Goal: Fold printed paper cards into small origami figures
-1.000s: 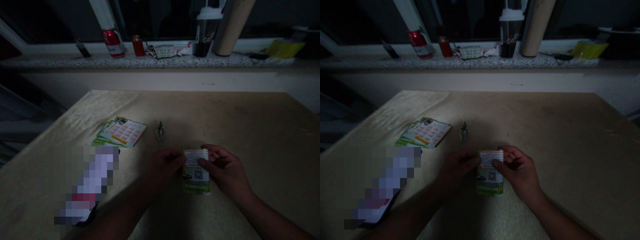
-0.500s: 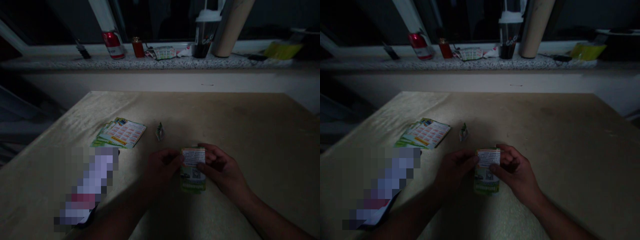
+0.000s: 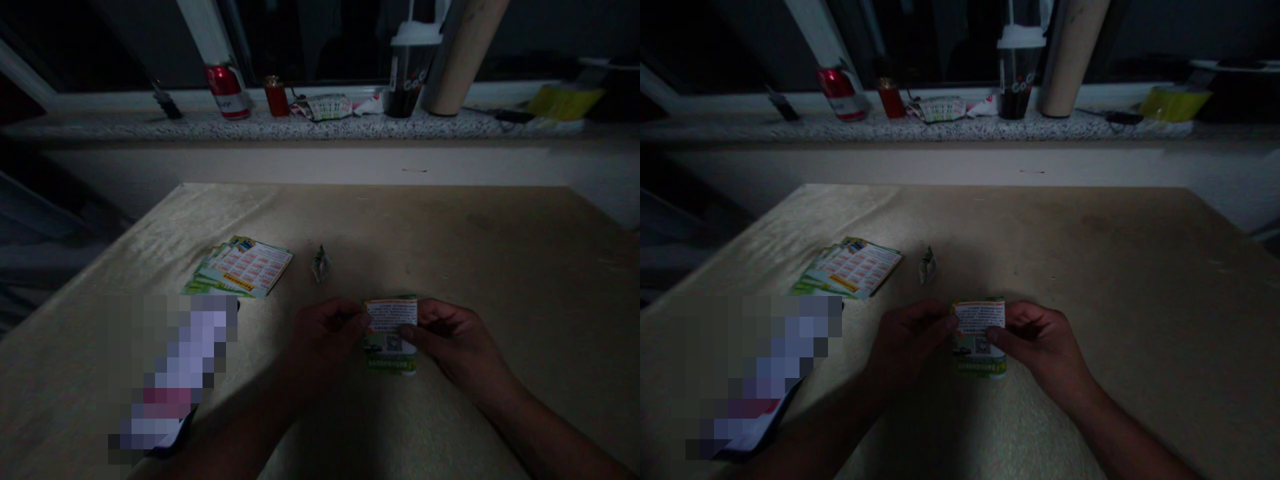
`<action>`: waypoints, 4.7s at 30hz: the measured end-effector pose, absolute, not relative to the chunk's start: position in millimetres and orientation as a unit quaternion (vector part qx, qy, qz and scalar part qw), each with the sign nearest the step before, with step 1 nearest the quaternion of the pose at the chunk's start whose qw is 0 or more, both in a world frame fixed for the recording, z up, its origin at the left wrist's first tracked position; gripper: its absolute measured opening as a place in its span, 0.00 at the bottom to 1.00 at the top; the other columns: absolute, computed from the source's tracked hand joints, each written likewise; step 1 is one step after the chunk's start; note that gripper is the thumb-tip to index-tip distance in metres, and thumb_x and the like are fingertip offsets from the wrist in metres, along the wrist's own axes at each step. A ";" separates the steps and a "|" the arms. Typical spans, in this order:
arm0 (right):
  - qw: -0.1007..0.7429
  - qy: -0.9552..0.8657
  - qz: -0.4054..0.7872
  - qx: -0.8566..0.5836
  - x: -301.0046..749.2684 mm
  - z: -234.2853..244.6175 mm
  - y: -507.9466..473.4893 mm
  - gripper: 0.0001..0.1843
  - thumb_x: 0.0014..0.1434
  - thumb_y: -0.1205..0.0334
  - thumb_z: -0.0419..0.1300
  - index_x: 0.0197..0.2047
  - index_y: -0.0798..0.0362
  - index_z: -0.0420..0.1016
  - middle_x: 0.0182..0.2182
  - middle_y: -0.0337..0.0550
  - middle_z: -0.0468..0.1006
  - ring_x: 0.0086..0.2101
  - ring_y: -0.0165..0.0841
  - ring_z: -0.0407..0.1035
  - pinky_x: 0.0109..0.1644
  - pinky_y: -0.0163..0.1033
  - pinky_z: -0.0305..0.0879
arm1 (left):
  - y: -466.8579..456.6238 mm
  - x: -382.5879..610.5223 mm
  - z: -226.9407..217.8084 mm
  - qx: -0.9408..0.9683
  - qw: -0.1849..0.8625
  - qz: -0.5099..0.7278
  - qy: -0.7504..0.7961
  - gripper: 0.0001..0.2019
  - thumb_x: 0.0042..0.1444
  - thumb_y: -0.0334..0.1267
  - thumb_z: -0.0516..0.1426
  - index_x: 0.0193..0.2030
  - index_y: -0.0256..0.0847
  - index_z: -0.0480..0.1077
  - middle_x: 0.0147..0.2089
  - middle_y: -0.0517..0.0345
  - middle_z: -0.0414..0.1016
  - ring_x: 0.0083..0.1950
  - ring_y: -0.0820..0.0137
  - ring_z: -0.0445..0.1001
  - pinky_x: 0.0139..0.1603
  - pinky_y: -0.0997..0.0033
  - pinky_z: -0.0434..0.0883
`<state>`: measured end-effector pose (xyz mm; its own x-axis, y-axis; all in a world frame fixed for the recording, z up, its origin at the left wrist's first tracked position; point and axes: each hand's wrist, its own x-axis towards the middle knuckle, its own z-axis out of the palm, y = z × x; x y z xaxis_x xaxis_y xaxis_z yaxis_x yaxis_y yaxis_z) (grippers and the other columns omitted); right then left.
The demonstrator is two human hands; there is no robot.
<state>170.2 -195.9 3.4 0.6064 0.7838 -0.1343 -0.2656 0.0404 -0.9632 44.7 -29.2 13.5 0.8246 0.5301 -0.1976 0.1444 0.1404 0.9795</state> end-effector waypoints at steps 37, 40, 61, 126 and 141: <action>0.676 -0.187 0.419 -0.577 175.5 -6.8 -196.8 0.10 0.55 0.62 0.72 0.42 0.49 0.85 0.39 0.43 0.87 0.36 0.34 0.80 0.45 0.40 0.77 | -31.7 48.5 7.6 0.618 0.716 0.075 0.315 0.12 0.55 0.45 0.63 0.38 0.38 0.76 0.28 0.57 0.78 0.23 0.73 0.73 0.22 0.75 0.68; 0.672 -0.182 0.420 -0.582 175.0 -7.0 -196.4 0.09 0.55 0.62 0.72 0.42 0.49 0.85 0.39 0.43 0.87 0.36 0.33 0.80 0.44 0.38 0.77 | -31.6 47.4 5.1 0.623 0.716 0.074 0.306 0.13 0.56 0.47 0.63 0.40 0.38 0.76 0.30 0.55 0.79 0.27 0.70 0.76 0.25 0.74 0.71; 0.511 -0.275 0.186 -0.793 168.3 -11.8 -189.4 0.31 0.54 0.57 0.70 0.60 0.49 0.68 0.44 0.47 0.84 0.29 0.35 0.78 0.34 0.43 0.79 | -27.5 58.3 -2.7 0.903 0.346 0.116 0.227 0.11 0.61 0.42 0.57 0.37 0.40 0.80 0.37 0.49 0.80 0.39 0.58 0.75 0.48 0.58 0.65; 0.499 -0.258 0.207 -0.801 172.3 -7.7 -182.8 0.26 0.52 0.61 0.68 0.55 0.52 0.73 0.41 0.48 0.86 0.34 0.42 0.82 0.39 0.46 0.81 | -3.6 45.6 9.7 0.978 0.198 0.057 -0.021 0.18 0.61 0.40 0.61 0.57 0.41 0.70 0.58 0.51 0.72 0.59 0.58 0.67 0.64 0.52 0.62; 0.493 -0.260 0.204 -0.805 172.8 -11.3 -184.4 0.27 0.52 0.61 0.68 0.56 0.52 0.73 0.41 0.48 0.86 0.35 0.42 0.82 0.40 0.46 0.81 | 0.9 45.4 8.0 0.975 0.208 0.074 0.006 0.16 0.62 0.38 0.59 0.56 0.38 0.70 0.56 0.49 0.70 0.59 0.59 0.67 0.63 0.55 0.64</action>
